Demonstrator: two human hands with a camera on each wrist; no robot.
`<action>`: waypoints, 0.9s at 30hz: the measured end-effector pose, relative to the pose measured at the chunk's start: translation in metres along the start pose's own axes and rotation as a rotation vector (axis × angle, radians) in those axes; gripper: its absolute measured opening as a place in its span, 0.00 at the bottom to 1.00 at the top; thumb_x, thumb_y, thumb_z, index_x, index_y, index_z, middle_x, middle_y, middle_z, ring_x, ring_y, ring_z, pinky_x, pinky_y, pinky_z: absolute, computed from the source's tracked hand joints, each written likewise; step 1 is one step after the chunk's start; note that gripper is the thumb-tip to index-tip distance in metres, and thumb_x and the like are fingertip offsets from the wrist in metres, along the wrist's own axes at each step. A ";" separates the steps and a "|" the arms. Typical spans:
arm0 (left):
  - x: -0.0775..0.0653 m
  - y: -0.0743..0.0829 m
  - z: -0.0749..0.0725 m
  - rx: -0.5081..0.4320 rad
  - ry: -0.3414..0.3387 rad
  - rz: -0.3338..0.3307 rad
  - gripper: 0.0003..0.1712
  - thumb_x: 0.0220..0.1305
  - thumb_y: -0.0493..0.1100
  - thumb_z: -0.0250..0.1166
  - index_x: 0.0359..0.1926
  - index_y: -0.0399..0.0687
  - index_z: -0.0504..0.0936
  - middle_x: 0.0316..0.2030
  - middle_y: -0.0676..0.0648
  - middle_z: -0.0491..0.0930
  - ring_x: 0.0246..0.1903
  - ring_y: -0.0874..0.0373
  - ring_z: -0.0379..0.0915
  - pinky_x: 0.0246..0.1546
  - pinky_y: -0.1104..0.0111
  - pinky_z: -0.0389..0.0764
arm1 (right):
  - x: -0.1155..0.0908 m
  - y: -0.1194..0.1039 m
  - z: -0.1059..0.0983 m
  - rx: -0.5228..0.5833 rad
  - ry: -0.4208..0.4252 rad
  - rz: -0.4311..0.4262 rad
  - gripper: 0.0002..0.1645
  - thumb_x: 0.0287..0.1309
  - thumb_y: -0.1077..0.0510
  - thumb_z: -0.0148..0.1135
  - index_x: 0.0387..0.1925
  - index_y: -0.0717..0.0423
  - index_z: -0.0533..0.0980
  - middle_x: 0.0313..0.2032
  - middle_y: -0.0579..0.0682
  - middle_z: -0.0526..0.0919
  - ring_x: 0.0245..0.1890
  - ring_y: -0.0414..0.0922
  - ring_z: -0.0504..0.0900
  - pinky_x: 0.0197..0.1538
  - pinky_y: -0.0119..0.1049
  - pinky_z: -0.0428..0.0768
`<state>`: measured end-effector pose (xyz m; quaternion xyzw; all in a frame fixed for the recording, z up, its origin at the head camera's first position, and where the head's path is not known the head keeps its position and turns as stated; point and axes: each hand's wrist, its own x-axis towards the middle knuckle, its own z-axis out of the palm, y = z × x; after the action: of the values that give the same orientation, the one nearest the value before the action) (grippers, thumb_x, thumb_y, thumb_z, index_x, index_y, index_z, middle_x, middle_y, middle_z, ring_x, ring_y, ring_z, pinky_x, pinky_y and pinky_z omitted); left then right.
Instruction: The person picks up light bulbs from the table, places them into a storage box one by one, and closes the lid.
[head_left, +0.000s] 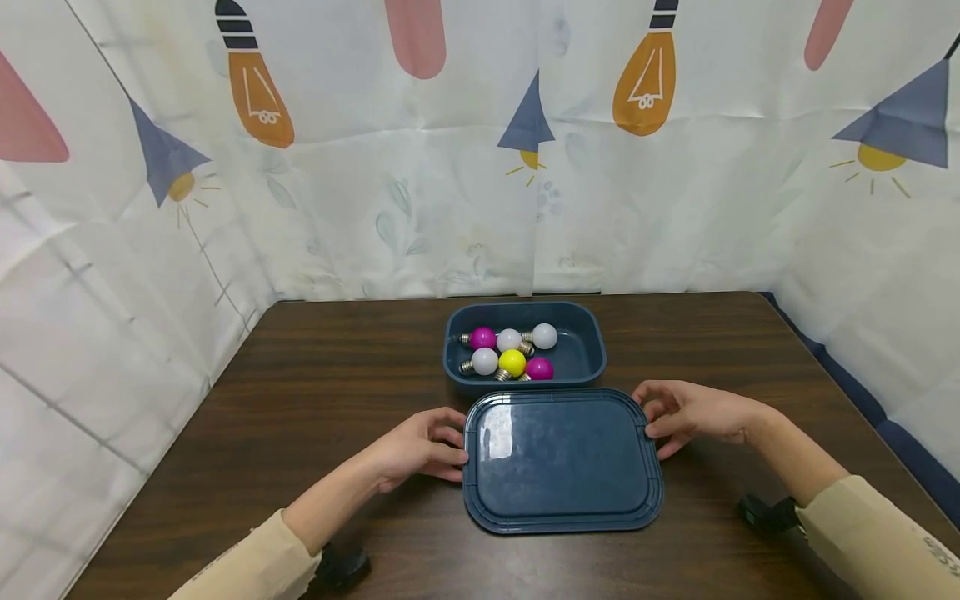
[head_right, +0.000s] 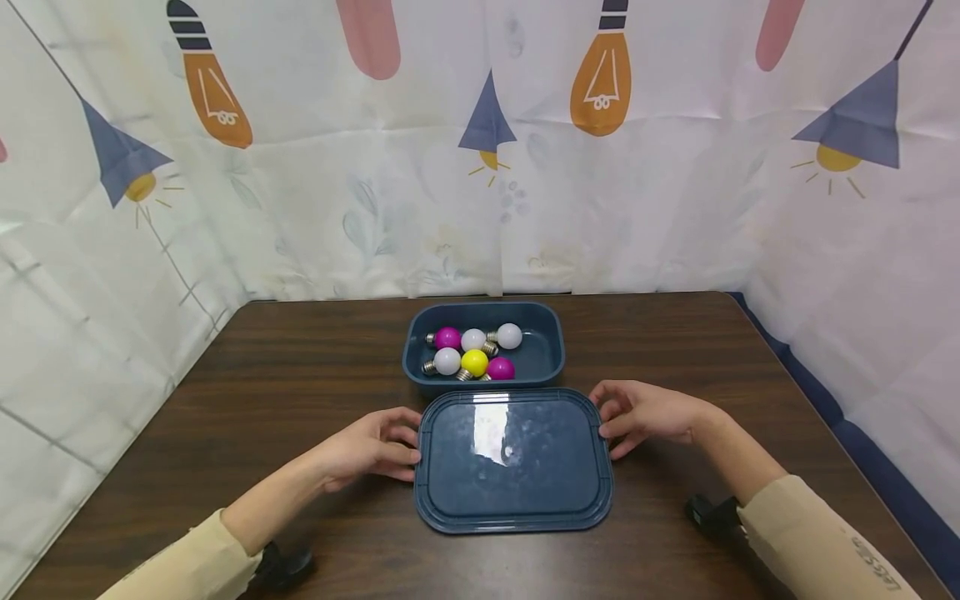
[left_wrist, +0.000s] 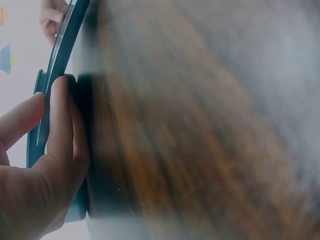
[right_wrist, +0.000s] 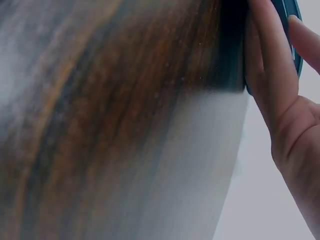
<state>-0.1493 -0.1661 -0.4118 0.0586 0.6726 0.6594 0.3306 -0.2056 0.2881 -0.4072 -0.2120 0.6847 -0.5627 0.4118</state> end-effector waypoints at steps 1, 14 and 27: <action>0.000 0.000 0.001 -0.005 -0.005 -0.001 0.31 0.68 0.29 0.67 0.67 0.31 0.65 0.45 0.36 0.81 0.38 0.49 0.85 0.46 0.54 0.86 | -0.001 0.000 0.000 0.008 -0.004 -0.003 0.24 0.73 0.67 0.59 0.63 0.69 0.61 0.51 0.65 0.81 0.49 0.59 0.84 0.51 0.59 0.84; -0.007 0.013 0.006 -0.048 -0.051 0.022 0.31 0.68 0.31 0.67 0.67 0.32 0.65 0.47 0.36 0.82 0.41 0.48 0.84 0.48 0.53 0.85 | -0.011 -0.004 -0.006 0.064 -0.032 -0.096 0.26 0.73 0.71 0.53 0.68 0.65 0.59 0.57 0.66 0.77 0.52 0.57 0.83 0.54 0.60 0.82; -0.009 0.023 0.001 -0.060 0.015 0.098 0.33 0.70 0.34 0.67 0.70 0.34 0.63 0.51 0.37 0.78 0.45 0.48 0.81 0.53 0.52 0.83 | -0.009 -0.013 -0.010 0.119 0.015 -0.223 0.24 0.75 0.73 0.47 0.68 0.61 0.61 0.55 0.61 0.79 0.51 0.55 0.84 0.56 0.58 0.81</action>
<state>-0.1500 -0.1676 -0.3868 0.0762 0.6513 0.6952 0.2944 -0.2108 0.2974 -0.3917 -0.2579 0.6254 -0.6461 0.3534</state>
